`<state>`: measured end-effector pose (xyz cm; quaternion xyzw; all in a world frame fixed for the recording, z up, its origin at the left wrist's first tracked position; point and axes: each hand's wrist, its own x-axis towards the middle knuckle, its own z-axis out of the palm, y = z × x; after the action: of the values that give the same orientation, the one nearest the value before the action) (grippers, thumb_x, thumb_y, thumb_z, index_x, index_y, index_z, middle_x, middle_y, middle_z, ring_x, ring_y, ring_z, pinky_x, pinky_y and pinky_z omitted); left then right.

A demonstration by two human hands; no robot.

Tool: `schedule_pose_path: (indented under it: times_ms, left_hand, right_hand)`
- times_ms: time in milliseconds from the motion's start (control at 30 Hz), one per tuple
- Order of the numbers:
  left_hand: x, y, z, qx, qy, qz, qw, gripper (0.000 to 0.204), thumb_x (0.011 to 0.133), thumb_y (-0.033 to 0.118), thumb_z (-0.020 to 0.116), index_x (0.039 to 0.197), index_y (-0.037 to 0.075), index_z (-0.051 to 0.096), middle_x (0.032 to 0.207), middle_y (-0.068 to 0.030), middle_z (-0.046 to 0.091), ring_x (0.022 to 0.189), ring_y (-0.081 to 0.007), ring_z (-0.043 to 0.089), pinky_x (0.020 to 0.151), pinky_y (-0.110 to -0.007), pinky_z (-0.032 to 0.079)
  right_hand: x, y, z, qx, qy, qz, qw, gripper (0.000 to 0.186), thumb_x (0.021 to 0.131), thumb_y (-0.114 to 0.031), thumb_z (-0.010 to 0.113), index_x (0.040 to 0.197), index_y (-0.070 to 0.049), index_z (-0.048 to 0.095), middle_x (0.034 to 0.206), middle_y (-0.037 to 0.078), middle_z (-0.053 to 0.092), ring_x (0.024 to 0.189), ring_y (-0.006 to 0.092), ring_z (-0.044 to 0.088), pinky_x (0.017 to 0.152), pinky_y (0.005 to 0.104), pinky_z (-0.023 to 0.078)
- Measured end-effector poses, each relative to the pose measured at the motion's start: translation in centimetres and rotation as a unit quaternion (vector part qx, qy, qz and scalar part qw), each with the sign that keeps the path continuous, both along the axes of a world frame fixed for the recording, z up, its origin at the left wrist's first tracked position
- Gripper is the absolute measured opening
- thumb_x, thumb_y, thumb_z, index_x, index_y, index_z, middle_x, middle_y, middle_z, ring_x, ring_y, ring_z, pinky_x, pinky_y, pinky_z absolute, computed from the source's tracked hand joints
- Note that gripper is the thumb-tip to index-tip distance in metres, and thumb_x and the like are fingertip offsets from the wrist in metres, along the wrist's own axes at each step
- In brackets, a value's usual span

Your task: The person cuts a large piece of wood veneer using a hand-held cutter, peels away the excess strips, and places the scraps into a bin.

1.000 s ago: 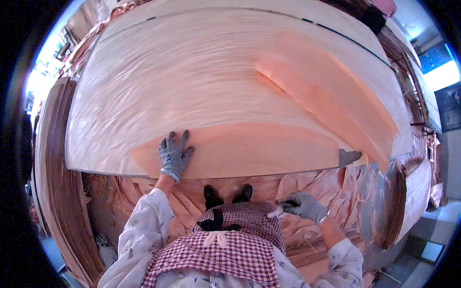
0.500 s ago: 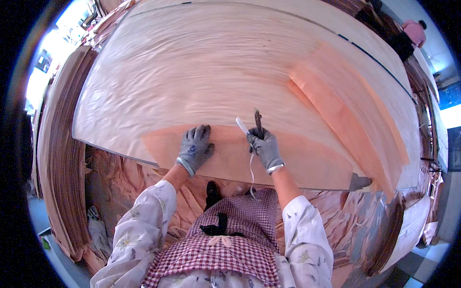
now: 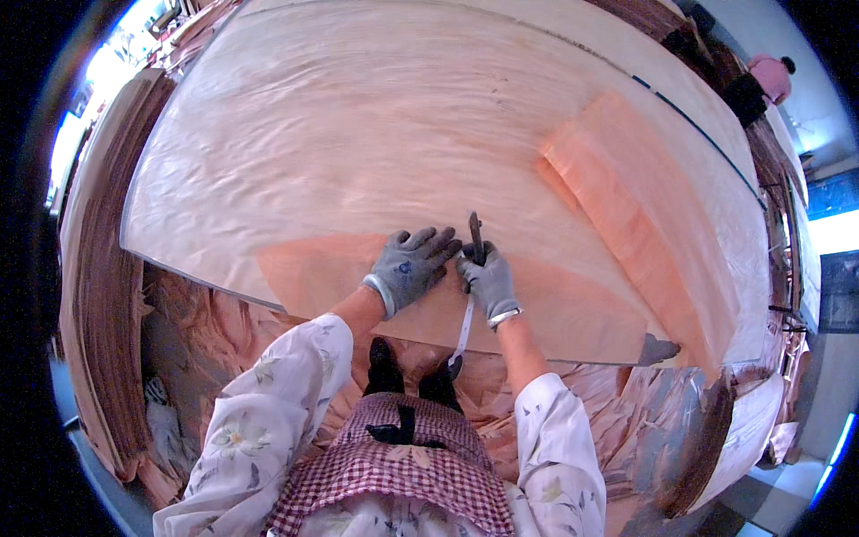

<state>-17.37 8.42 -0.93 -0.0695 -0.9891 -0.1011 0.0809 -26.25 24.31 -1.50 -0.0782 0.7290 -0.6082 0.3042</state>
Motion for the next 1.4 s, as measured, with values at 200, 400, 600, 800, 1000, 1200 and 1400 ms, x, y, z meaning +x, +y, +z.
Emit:
schedule_pose_path:
  times_ms: [200, 400, 600, 800, 1000, 1200, 1400]
  left_hand:
    - [-0.3, -0.7, 0.7, -0.002, -0.052, -0.001, 0.999, 0.047, 0.085, 0.030, 0.053, 0.132, 0.024, 0.047, 0.143, -0.0083, 0.039, 0.122, -0.0265, 0.044, 0.092, -0.045, 0.039]
    - [-0.1, -0.2, 0.0, 0.050, -0.104, 0.004, 0.993, 0.049, 0.086, 0.032, 0.053, 0.133, 0.022, 0.047, 0.146, -0.0072, 0.034, 0.127, -0.0265, 0.040, 0.099, -0.044, 0.034]
    - [4.3, -3.7, -1.0, 0.095, 0.043, 0.036, 0.994, 0.049, 0.084, 0.032, 0.056, 0.131, 0.020, 0.049, 0.145, -0.0089, 0.034, 0.131, -0.0291, 0.035, 0.103, -0.048, 0.030]
    - [18.4, -11.6, -0.9, -0.001, 0.122, 0.401, 0.908, 0.050, 0.073, 0.035, 0.067, 0.120, 0.023, 0.058, 0.121, -0.0117, 0.050, 0.107, -0.0331, 0.046, 0.093, -0.049, 0.034]
    - [21.6, -14.1, -0.5, 0.019, 0.099, 0.421, 0.901, 0.048, 0.072, 0.036, 0.067, 0.116, 0.017, 0.060, 0.110, -0.0052, 0.055, 0.098, -0.0261, 0.051, 0.083, -0.045, 0.037]
    - [21.9, -14.6, -0.6, 0.052, 0.094, 0.427, 0.898, 0.047, 0.071, 0.035, 0.067, 0.113, 0.014, 0.061, 0.108, -0.0043, 0.056, 0.093, -0.0234, 0.053, 0.078, -0.044, 0.037]
    - [22.0, -14.9, -1.0, 0.020, 0.085, 0.422, 0.903, 0.050, 0.071, 0.037, 0.065, 0.116, 0.014, 0.059, 0.109, -0.0071, 0.055, 0.095, -0.0262, 0.052, 0.080, -0.046, 0.037]
  right_hand:
    - [0.9, 1.4, 1.4, 0.170, 0.039, 0.086, 0.981, 0.022, 0.084, -0.023, 0.063, 0.080, -0.002, 0.059, 0.062, 0.002, 0.056, 0.052, 0.0115, 0.051, 0.047, 0.0295, 0.041]
    - [7.8, -0.2, 6.8, 0.057, -0.107, 0.165, 0.979, 0.018, 0.087, -0.020, 0.061, 0.083, -0.003, 0.061, 0.063, 0.000, 0.056, 0.051, 0.0091, 0.049, 0.048, 0.0250, 0.042]
    - [13.1, -0.2, 11.8, 0.034, -0.185, 0.290, 0.938, 0.023, 0.086, -0.012, 0.062, 0.103, 0.002, 0.060, 0.077, 0.005, 0.063, 0.062, 0.0102, 0.058, 0.054, 0.0235, 0.047]
    - [9.4, -3.6, 12.4, 0.118, -0.024, 0.321, 0.939, 0.025, 0.086, -0.013, 0.062, 0.105, 0.002, 0.061, 0.079, 0.002, 0.064, 0.062, 0.0053, 0.053, 0.056, 0.0222, 0.044]
    - [6.9, -13.2, 14.4, 0.179, 0.123, 0.446, 0.868, 0.025, 0.086, -0.017, 0.059, 0.104, -0.001, 0.062, 0.080, 0.004, 0.065, 0.066, 0.0079, 0.057, 0.062, 0.0249, 0.046]
    - [7.3, -23.4, 11.9, 0.124, 0.263, 0.525, 0.800, 0.025, 0.083, -0.017, 0.056, 0.101, -0.002, 0.063, 0.074, 0.004, 0.061, 0.064, 0.0064, 0.051, 0.061, 0.0242, 0.044]
    - [9.7, -31.9, 6.4, 0.123, 0.131, 0.616, 0.767, 0.027, 0.080, -0.012, 0.055, 0.105, -0.004, 0.061, 0.078, 0.006, 0.061, 0.070, 0.0113, 0.052, 0.067, 0.0280, 0.046]
